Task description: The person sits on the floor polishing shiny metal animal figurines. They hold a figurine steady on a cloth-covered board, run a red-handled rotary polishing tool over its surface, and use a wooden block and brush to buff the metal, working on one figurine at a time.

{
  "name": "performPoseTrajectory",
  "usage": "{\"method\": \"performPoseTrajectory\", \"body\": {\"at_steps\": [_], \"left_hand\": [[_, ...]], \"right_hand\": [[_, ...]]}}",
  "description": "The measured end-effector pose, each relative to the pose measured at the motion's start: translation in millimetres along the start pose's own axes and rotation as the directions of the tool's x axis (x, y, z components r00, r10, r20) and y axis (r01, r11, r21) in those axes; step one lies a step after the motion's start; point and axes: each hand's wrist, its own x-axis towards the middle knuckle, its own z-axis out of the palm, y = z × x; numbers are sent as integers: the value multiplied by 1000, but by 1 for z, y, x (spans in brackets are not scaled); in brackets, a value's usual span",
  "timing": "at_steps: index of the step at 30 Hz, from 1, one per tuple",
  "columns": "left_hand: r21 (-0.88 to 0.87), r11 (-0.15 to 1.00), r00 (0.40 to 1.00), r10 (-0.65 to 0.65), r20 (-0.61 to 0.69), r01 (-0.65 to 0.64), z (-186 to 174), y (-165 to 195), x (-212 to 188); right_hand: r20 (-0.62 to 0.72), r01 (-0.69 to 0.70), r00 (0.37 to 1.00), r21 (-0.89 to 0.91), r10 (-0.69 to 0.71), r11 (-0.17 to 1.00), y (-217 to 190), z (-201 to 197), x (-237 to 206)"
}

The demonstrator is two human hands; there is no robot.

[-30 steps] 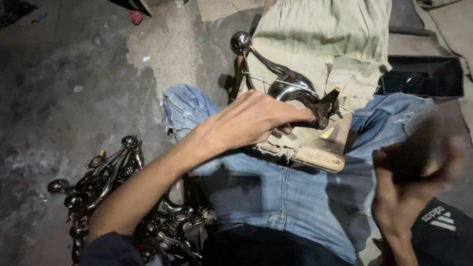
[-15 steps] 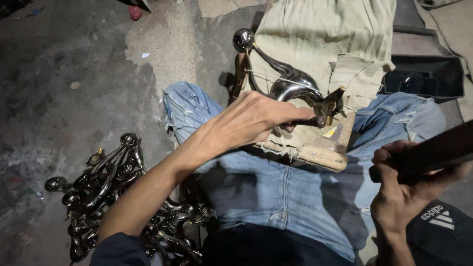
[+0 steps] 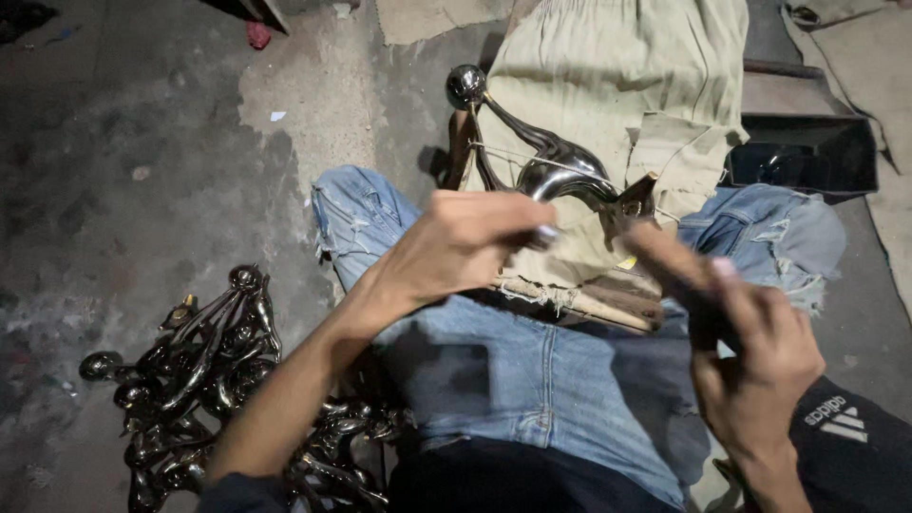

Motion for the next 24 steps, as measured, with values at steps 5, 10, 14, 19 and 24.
{"method": "performPoseTrajectory", "body": {"at_steps": [5, 10, 14, 19, 24], "left_hand": [[-160, 937, 930, -335, -150, 311, 3, 18, -11], [-91, 920, 872, -391, -294, 382, 19, 35, -14], [44, 957, 849, -232, -475, 286, 36, 40, -14], [170, 949, 864, -157, -478, 266, 39, 45, -20], [217, 944, 879, -124, -461, 247, 36, 50, -19]], "right_hand": [[92, -263, 960, 614, 264, 744, -9, -6, 4], [143, -255, 967, 603, 213, 756, -11, -3, 15], [111, -175, 984, 693, 136, 699, -11, -7, 41], [115, 9, 992, 343, -52, 939, -10, -35, 81], [-29, 144, 988, 516, -151, 845, -5, -50, 97]]}}
